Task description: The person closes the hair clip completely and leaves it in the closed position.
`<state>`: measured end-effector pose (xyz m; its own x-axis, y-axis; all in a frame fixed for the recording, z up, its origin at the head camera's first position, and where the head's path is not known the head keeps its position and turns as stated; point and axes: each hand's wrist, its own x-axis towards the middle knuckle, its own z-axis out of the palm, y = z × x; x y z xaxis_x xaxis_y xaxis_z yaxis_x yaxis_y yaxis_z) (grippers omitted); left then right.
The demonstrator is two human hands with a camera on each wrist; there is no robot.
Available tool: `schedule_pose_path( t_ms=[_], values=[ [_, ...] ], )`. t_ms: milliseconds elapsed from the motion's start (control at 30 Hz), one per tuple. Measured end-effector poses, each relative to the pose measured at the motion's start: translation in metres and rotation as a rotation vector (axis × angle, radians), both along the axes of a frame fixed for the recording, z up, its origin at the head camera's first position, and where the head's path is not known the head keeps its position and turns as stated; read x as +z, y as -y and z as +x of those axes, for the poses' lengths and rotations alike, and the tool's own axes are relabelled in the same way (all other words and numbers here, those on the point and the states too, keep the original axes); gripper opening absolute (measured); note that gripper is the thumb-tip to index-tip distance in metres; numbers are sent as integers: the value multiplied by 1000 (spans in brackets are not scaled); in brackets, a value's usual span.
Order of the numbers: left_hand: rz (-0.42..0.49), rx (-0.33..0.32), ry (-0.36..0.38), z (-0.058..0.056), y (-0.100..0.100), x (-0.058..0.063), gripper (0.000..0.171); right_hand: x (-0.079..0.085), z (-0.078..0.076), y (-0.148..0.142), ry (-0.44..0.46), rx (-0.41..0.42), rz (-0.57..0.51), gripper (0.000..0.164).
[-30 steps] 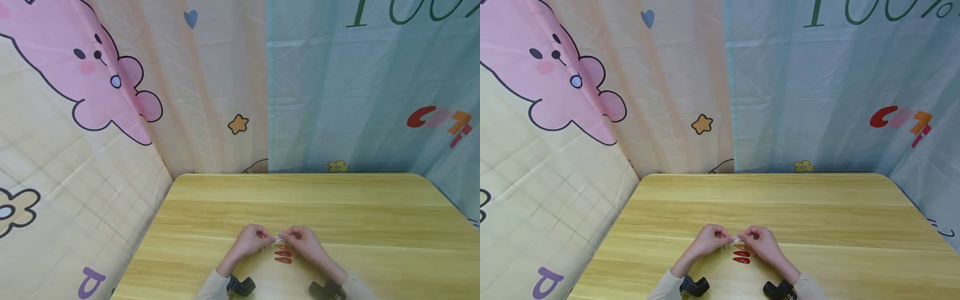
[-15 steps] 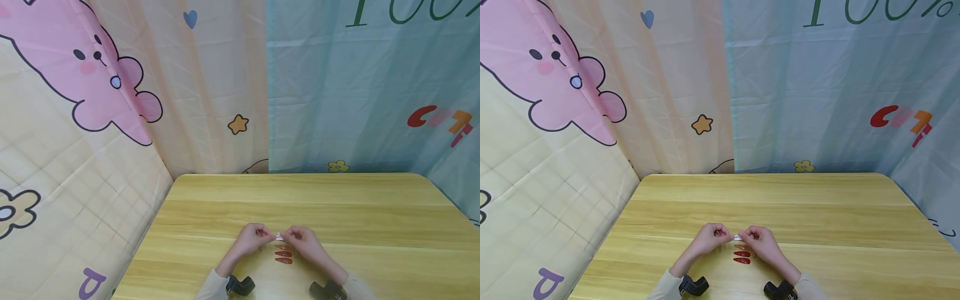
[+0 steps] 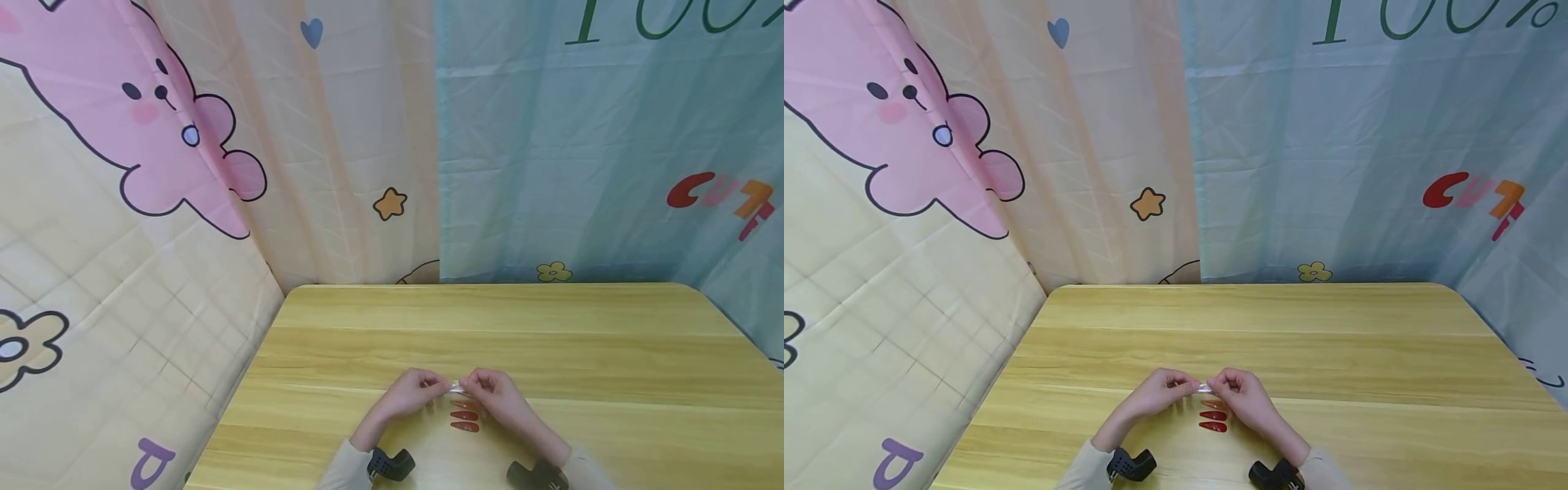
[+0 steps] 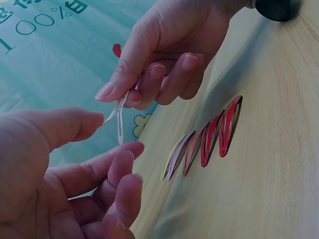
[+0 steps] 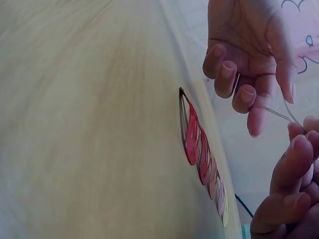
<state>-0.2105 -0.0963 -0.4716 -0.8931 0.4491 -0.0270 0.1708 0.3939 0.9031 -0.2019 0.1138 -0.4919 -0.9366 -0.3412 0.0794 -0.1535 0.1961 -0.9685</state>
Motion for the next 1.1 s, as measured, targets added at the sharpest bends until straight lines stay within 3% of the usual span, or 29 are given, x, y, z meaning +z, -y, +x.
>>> schedule_pose_path(
  t_ms=[233, 533, 1100],
  values=[
    [52, -36, 53, 0, 1, 1, 26, 2, 0, -2, -3, 70, -31, 28],
    [76, -81, 67, -2, 4, 0, 25, 1, 0, -6, -5, 264, -72, 30],
    [166, -100, 121, 0, 1, 4, 22, -1, -2, -7, 5, 310, -157, 32]
  ],
)
